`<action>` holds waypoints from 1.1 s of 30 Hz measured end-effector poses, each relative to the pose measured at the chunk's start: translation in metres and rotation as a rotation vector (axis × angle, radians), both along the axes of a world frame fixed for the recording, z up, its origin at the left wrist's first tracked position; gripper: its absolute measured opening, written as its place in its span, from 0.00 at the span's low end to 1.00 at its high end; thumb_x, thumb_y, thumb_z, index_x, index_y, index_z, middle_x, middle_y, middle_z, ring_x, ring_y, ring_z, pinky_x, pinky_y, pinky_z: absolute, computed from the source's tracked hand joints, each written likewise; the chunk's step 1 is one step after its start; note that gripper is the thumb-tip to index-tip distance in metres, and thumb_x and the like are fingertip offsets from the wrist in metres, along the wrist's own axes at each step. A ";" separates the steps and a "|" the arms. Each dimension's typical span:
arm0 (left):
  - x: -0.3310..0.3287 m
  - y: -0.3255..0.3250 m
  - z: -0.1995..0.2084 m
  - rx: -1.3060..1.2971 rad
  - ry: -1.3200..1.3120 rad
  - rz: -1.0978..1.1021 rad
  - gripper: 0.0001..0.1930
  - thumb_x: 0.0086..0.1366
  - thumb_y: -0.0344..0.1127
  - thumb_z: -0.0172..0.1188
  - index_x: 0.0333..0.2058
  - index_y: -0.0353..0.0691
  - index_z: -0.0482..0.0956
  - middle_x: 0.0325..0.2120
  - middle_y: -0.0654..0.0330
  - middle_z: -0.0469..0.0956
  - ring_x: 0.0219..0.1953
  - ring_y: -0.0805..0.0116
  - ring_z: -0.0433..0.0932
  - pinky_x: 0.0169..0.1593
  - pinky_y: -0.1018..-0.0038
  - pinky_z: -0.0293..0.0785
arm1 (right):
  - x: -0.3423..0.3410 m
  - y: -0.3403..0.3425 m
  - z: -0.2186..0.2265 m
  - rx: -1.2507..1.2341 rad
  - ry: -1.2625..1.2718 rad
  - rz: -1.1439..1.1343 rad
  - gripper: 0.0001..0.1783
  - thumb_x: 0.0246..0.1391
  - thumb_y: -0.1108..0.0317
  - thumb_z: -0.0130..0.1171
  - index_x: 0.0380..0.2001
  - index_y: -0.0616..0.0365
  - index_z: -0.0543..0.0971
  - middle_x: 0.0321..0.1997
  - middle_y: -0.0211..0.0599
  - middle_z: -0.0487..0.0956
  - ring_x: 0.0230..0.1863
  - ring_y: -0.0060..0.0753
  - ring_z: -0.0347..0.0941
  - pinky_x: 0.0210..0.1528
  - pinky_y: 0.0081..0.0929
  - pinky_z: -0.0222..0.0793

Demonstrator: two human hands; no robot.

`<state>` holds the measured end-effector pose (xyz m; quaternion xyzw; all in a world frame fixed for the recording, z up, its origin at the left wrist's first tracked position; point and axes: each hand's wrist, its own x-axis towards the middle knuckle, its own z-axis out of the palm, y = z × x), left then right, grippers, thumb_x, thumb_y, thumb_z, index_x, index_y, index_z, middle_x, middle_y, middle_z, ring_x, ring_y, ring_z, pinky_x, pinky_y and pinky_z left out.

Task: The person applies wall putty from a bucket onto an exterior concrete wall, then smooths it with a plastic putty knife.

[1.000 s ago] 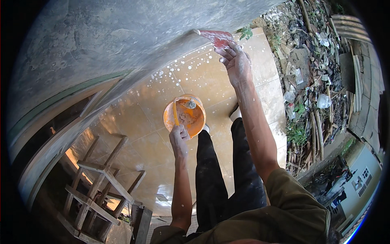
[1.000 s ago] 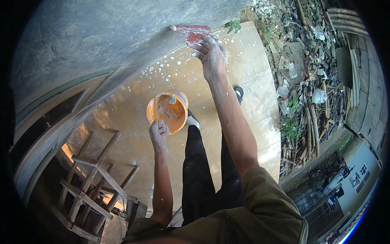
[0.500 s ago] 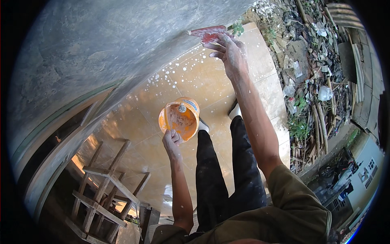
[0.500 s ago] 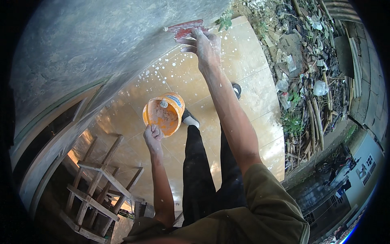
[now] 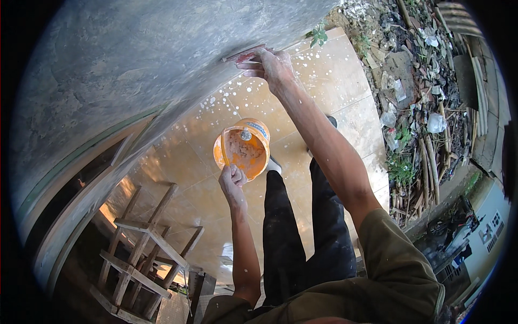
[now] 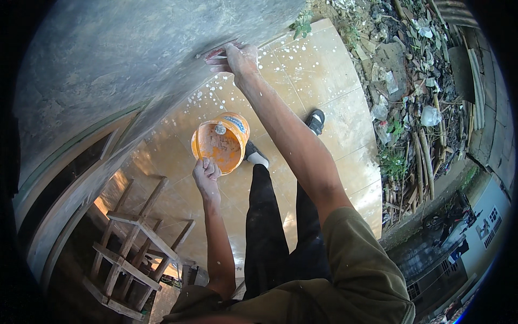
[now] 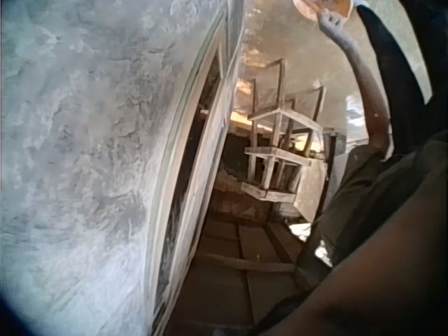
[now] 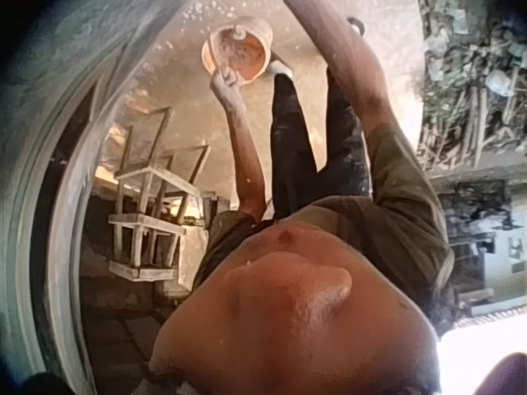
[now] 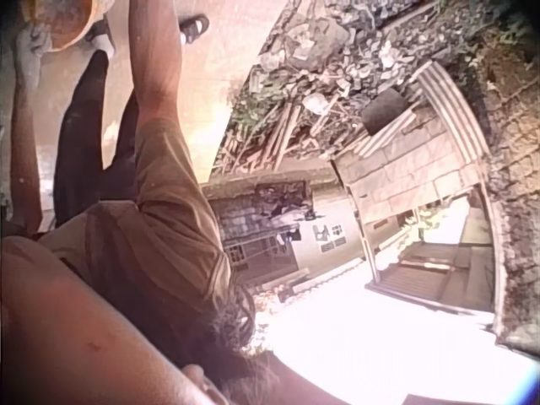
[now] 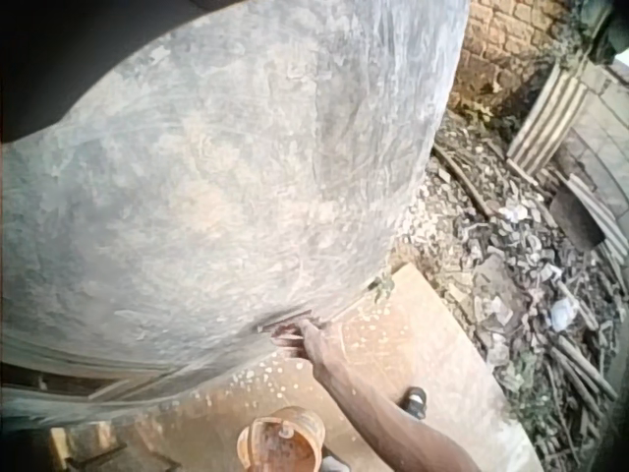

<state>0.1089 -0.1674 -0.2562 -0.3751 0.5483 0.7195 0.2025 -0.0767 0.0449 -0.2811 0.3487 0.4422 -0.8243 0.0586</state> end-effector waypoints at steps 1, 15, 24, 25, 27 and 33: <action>-0.002 0.001 0.001 0.007 0.003 -0.006 0.13 0.63 0.38 0.40 0.19 0.48 0.57 0.11 0.73 0.47 0.12 0.82 0.46 0.19 0.82 0.44 | 0.001 -0.002 -0.003 -0.038 -0.005 0.007 0.13 0.54 0.72 0.43 0.34 0.72 0.72 0.33 0.51 0.78 0.32 0.37 0.78 0.28 0.23 0.75; 0.003 -0.009 -0.002 -0.067 0.007 -0.022 0.14 0.59 0.40 0.42 0.16 0.47 0.53 0.13 0.72 0.48 0.16 0.82 0.47 0.20 0.81 0.42 | -0.004 -0.021 -0.067 -0.034 -0.091 -0.035 0.11 0.53 0.75 0.42 0.32 0.74 0.72 0.32 0.51 0.77 0.31 0.39 0.78 0.29 0.24 0.77; 0.009 -0.031 -0.004 -0.070 -0.015 -0.011 0.14 0.59 0.41 0.43 0.18 0.46 0.55 0.13 0.72 0.48 0.16 0.83 0.48 0.20 0.83 0.43 | -0.041 -0.026 -0.038 -0.037 -0.025 -0.085 0.12 0.53 0.78 0.39 0.36 0.80 0.68 0.31 0.57 0.76 0.32 0.45 0.77 0.30 0.26 0.78; 0.009 -0.032 -0.005 -0.057 -0.017 -0.012 0.14 0.59 0.41 0.43 0.18 0.46 0.56 0.14 0.72 0.48 0.16 0.83 0.48 0.20 0.83 0.42 | -0.042 -0.022 -0.036 -0.057 0.023 -0.058 0.13 0.53 0.79 0.39 0.36 0.80 0.68 0.32 0.57 0.76 0.32 0.45 0.77 0.32 0.25 0.77; 0.010 -0.033 -0.005 -0.056 -0.016 -0.014 0.14 0.59 0.42 0.44 0.17 0.47 0.55 0.13 0.72 0.48 0.16 0.83 0.48 0.20 0.83 0.42 | -0.037 -0.015 -0.031 -0.017 0.026 -0.053 0.13 0.54 0.78 0.39 0.37 0.80 0.68 0.34 0.57 0.76 0.33 0.46 0.77 0.33 0.23 0.76; 0.007 -0.039 -0.002 -0.072 -0.024 0.009 0.16 0.60 0.43 0.42 0.16 0.48 0.52 0.13 0.73 0.46 0.15 0.82 0.46 0.20 0.82 0.42 | 0.001 -0.008 0.015 -0.042 0.240 -0.193 0.11 0.56 0.75 0.42 0.37 0.73 0.69 0.36 0.51 0.75 0.34 0.45 0.76 0.30 0.21 0.72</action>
